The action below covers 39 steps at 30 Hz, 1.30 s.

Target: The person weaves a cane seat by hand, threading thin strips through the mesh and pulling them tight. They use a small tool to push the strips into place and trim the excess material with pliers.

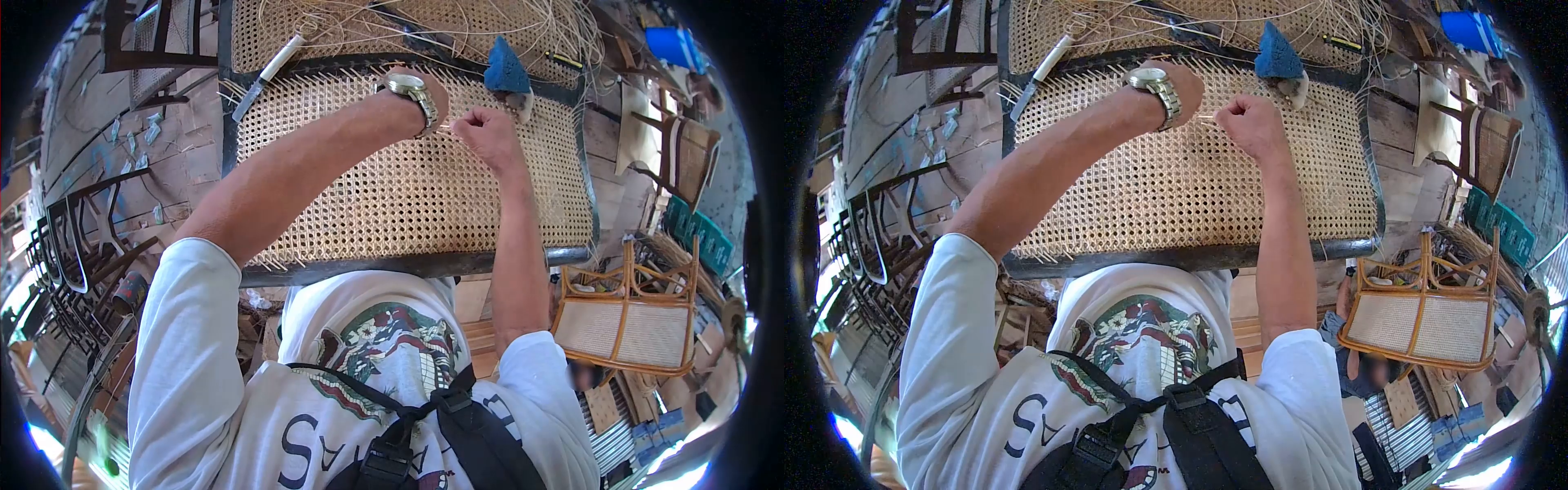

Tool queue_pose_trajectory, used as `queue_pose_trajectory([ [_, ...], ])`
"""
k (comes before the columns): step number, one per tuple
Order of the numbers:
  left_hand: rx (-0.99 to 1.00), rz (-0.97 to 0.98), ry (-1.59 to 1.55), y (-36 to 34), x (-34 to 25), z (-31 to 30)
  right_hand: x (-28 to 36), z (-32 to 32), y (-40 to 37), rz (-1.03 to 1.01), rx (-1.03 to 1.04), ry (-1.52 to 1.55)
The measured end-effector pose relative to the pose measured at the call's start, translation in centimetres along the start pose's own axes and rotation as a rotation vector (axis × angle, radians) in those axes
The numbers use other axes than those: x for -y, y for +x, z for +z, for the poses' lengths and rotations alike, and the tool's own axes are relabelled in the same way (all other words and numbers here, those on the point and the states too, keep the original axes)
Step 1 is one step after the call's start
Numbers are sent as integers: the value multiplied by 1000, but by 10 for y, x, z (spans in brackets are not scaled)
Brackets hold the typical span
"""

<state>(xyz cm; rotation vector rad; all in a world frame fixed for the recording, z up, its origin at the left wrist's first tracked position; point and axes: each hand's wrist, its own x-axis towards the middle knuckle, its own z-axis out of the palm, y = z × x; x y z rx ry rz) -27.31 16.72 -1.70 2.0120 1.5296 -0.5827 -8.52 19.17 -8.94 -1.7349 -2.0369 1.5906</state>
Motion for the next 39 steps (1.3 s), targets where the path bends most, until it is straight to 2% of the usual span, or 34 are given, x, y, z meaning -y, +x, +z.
queue_pose_trajectory([
  [4,-6,-17,78,1,-12,-2,-7,2,5,-51,-20,-41],
  [8,83,-30,10,-1,-17,13,1,-1,1,-19,14,-104],
  [10,-111,-87,-141,-1,-10,41,3,7,2,-57,-19,-193],
  [12,-91,-107,-181,10,5,54,7,15,1,-92,-55,-287],
  [14,128,-126,-518,14,18,56,15,21,-3,-83,-25,-233],
  [15,147,-107,-744,11,24,54,20,24,-6,-83,-27,-238],
  [18,204,-175,-742,16,30,44,26,29,-19,-124,-76,-258],
  [20,199,-185,-683,15,30,44,23,32,-23,-222,-159,-306],
  [22,-64,-129,-349,8,35,45,17,36,-26,-248,-184,-332],
  [24,-75,-239,-342,3,72,50,13,35,-27,-268,-214,-351],
  [25,-105,-284,-81,-15,90,32,11,32,-29,-316,-190,-315],
  [26,-365,-212,115,-16,133,53,9,29,-30,-365,-168,-279],
  [27,-648,-167,70,-30,159,51,12,24,-30,-364,-172,-275],
  [28,-646,-166,75,-35,161,37,18,17,-30,-274,-107,-208],
  [29,-536,-222,38,-42,162,25,23,13,-30,-185,-41,-139],
  [30,-422,-275,-2,-51,161,13,27,18,-22,-181,-39,-134],
  [32,-461,-242,-122,-88,120,-42,40,33,1,-355,-84,224],
  [33,-507,-212,-239,-96,104,-60,55,35,2,-361,-86,223],
  [35,-580,-177,-261,-89,98,-55,85,35,2,-381,170,543],
  [36,-651,-142,-286,-86,94,-54,86,32,1,-382,173,539],
  [37,-493,-210,-324,-89,86,-67,85,26,0,-339,104,470],
  [39,-457,-205,-360,-50,97,-31,78,15,-4,-271,-15,420],
])
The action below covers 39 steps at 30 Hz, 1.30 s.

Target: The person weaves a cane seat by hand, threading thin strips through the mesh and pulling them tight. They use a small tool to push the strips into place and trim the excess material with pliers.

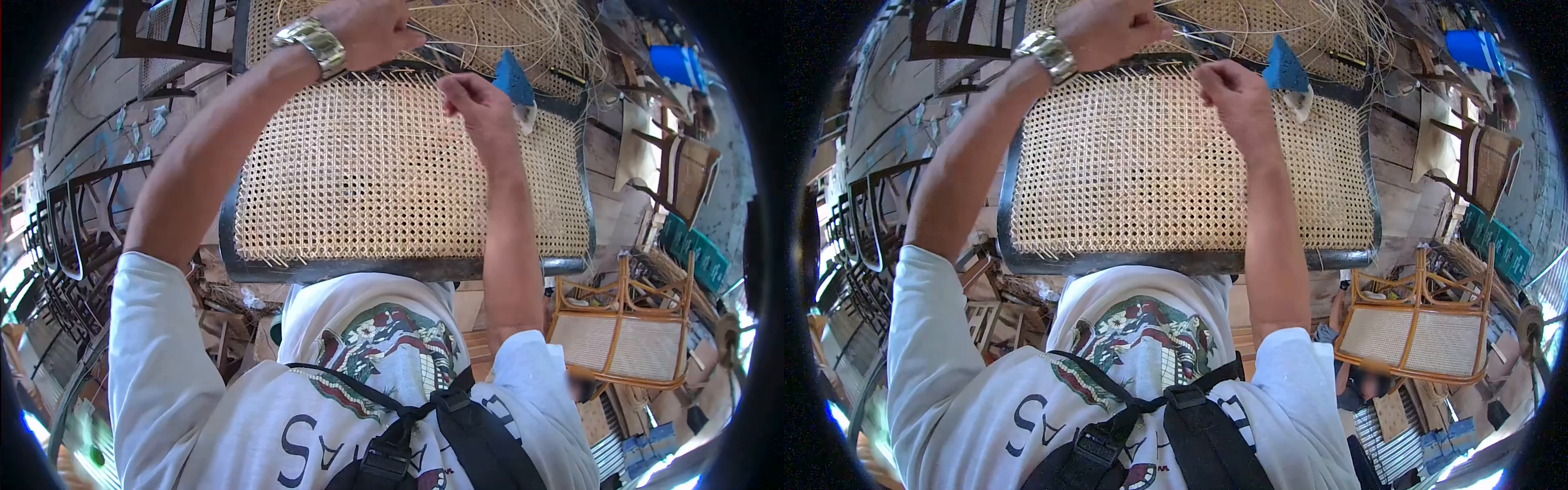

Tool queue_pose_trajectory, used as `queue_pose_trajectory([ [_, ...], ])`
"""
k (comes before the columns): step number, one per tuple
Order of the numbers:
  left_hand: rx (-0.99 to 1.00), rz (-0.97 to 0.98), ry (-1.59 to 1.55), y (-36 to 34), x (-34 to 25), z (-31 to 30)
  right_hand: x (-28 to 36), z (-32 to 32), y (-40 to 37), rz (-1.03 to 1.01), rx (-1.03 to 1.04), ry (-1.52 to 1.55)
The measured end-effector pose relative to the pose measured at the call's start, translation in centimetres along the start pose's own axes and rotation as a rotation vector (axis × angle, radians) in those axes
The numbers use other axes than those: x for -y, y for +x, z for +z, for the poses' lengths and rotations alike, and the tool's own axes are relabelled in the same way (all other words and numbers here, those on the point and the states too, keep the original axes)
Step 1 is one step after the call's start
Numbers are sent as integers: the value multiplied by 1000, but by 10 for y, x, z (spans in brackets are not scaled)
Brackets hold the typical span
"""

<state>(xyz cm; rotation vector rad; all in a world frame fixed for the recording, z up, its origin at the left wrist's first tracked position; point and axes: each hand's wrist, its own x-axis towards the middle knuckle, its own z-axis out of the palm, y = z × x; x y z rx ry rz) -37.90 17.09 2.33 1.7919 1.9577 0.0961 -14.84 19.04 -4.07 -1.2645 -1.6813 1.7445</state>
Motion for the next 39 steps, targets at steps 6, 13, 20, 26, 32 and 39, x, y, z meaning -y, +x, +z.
queue_pose_trajectory([
  [6,355,46,-24,-1,-11,85,-55,-32,-9,154,-23,-234],
  [13,385,75,216,1,-35,105,-52,-23,-15,189,-64,-465],
  [20,455,198,417,6,-64,79,-61,-27,-11,258,-73,-542],
  [26,387,108,261,5,-60,110,-59,-29,-12,227,-63,-557],
  [32,396,-102,-53,-10,-37,122,-56,-17,-2,182,54,-640],
  [39,568,-96,-200,8,-23,112,-52,0,-14,89,27,-736],
])
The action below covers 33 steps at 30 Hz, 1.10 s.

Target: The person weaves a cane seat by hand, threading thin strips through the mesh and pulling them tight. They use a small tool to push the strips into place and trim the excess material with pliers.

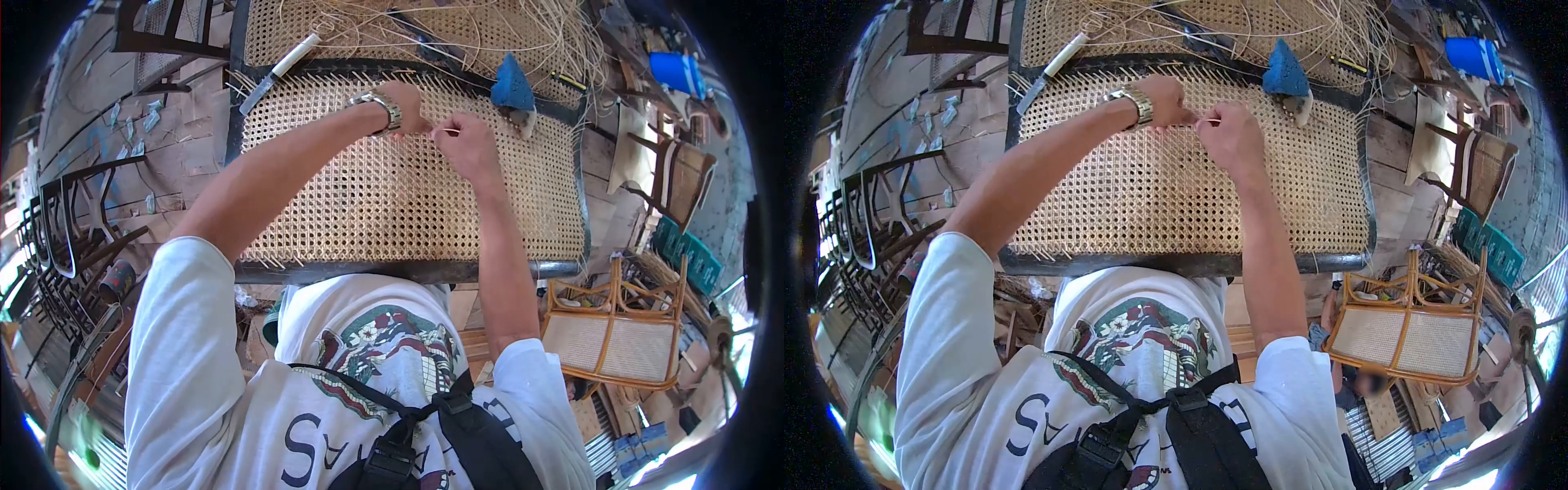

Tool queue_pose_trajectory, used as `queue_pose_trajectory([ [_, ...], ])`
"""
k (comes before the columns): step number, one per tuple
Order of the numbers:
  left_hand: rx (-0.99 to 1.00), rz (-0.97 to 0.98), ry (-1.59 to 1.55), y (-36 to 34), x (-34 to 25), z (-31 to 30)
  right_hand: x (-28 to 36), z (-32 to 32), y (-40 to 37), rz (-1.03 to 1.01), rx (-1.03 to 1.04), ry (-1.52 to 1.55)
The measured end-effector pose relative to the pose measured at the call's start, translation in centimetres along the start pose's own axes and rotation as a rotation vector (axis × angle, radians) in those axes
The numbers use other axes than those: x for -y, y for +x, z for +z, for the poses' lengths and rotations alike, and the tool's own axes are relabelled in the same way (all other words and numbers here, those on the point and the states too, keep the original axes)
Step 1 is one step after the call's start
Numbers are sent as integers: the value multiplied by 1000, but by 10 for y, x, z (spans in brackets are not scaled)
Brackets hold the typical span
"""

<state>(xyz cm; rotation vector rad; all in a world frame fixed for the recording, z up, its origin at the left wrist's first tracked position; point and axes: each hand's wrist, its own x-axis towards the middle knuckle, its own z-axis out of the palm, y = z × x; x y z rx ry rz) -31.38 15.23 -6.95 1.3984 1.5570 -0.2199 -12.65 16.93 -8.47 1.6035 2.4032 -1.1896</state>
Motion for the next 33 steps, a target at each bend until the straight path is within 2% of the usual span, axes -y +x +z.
queue_pose_trajectory([
  [2,-112,-80,211,-5,5,-6,-1,5,-2,62,-31,-68],
  [4,-453,34,443,-9,46,-24,-2,2,-5,48,-16,-52],
  [6,-714,49,445,-26,82,-62,3,-5,-5,35,1,-34],
  [7,-713,52,456,-38,72,-83,10,-11,0,66,43,71],
  [9,-446,22,409,-69,44,-114,17,-9,9,106,85,180],
  [10,-443,24,410,-80,30,-115,24,-2,17,-7,25,479],
  [11,-529,99,322,-91,14,-113,29,2,21,-125,-38,776],
  [12,-612,175,232,-94,3,-111,35,-4,22,-124,-40,776],
  [13,-611,176,229,-88,-1,-107,44,-15,21,-144,24,832],
  [14,-550,156,245,-79,-2,-100,50,-20,20,-164,92,887],
  [15,-492,134,263,-70,-1,-93,44,-18,22,-158,9,908],
  [16,-497,130,260,-59,3,-83,39,-21,19,-162,14,905],
  [18,-408,139,133,-34,14,-58,26,-29,11,85,-53,449],
  [21,-185,105,199,-22,11,-24,-8,-10,9,72,-45,428],
  [25,-231,53,334,-22,4,-7,-7,-6,8,115,-2,285],
  [27,-196,44,527,-19,-4,-8,-1,-10,9,175,33,194],
  [33,-195,114,607,-14,-27,-14,4,-6,10,184,-13,56],
])
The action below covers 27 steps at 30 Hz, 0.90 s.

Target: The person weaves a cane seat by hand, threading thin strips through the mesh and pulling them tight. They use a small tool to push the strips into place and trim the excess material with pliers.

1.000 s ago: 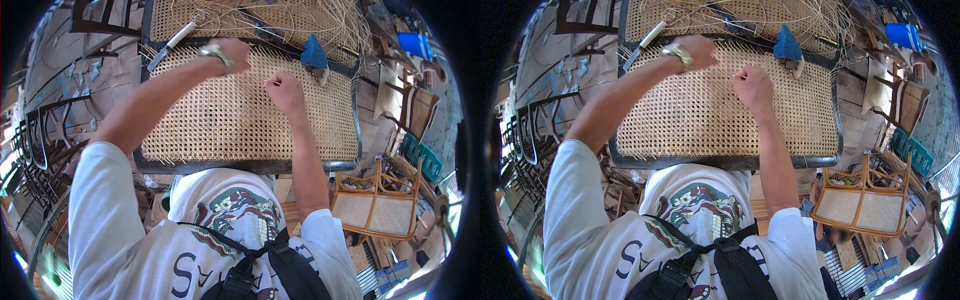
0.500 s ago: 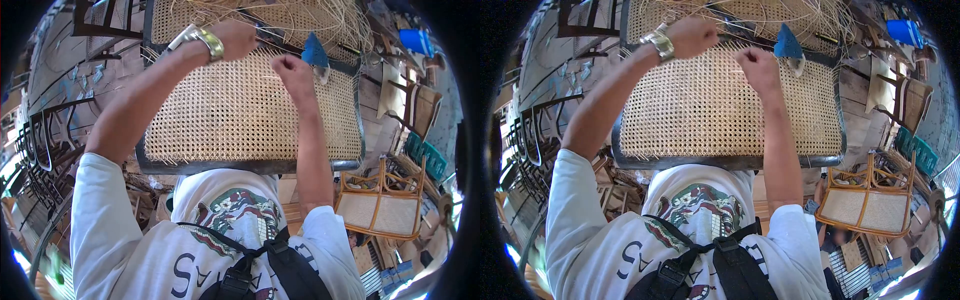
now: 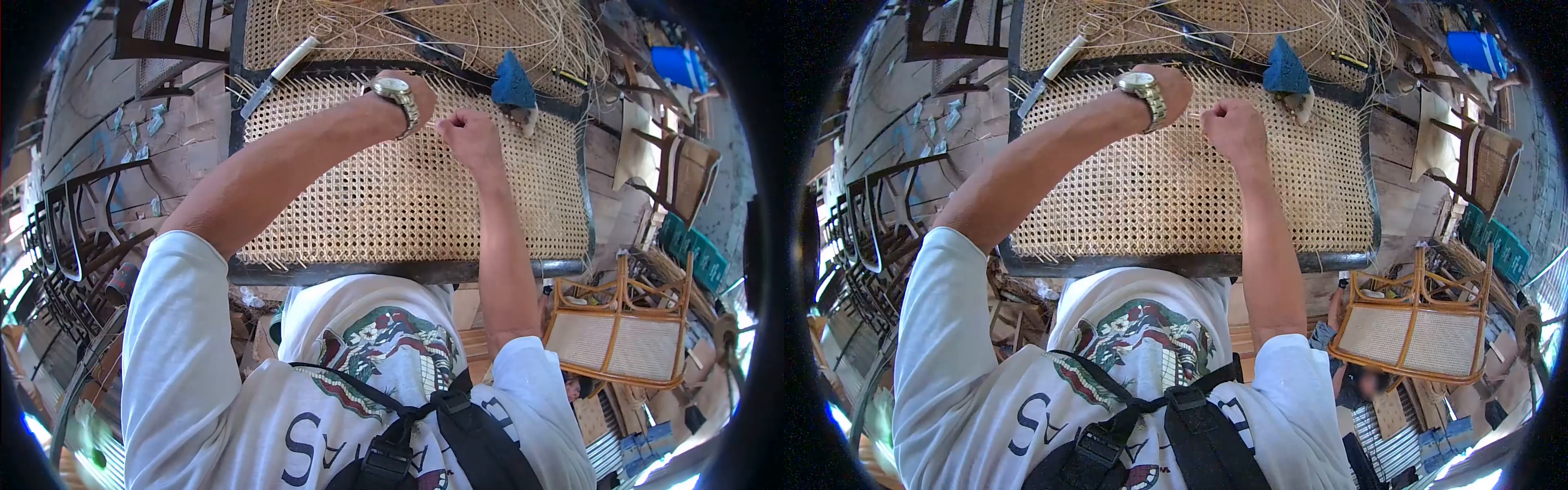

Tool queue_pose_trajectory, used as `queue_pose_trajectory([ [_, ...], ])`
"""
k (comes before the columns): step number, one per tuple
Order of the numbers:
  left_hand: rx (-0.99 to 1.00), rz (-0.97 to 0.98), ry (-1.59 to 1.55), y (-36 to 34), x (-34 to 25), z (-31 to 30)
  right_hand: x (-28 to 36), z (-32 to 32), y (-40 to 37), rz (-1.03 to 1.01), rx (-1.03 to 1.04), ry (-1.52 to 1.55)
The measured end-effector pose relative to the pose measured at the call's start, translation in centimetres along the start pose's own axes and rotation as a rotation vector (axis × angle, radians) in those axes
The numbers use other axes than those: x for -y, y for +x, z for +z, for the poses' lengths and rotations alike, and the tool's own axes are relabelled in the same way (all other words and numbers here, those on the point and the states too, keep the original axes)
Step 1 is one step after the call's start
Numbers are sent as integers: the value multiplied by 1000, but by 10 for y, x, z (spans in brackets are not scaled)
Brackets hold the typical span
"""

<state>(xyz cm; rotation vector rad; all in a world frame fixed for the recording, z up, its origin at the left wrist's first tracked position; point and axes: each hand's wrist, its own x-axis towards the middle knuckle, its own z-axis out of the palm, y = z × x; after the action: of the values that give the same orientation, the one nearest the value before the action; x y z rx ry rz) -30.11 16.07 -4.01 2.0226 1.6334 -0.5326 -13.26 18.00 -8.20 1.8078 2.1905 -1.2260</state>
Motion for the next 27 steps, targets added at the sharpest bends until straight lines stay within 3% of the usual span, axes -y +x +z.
queue_pose_trajectory([
  [3,-22,35,-43,10,0,21,8,-2,-2,44,40,-49],
  [5,-36,-44,-237,9,5,35,11,5,1,13,38,-65],
  [7,-17,-24,-151,11,14,39,15,11,0,-14,33,-85],
  [9,136,-131,-658,11,27,40,20,15,-2,-123,-29,-171],
  [10,176,-150,-712,14,30,43,18,15,-5,-123,-29,-178],
  [14,51,-58,-425,27,36,54,13,16,-13,-188,-74,-194],
  [16,106,-196,-362,3,53,28,11,17,-13,-187,-73,-186],
  [18,-237,-242,-116,-18,105,28,7,20,-13,-204,-35,-151],
  [19,-393,-240,-96,-23,133,29,5,22,-13,-205,-35,-147],
  [22,-331,-232,-139,-45,162,14,8,31,-9,-291,-134,-33],
  [24,-321,-245,-189,-52,168,11,16,37,0,-509,-268,-178],
  [27,-451,-199,-308,-50,169,33,24,41,6,-659,-175,-229],
])
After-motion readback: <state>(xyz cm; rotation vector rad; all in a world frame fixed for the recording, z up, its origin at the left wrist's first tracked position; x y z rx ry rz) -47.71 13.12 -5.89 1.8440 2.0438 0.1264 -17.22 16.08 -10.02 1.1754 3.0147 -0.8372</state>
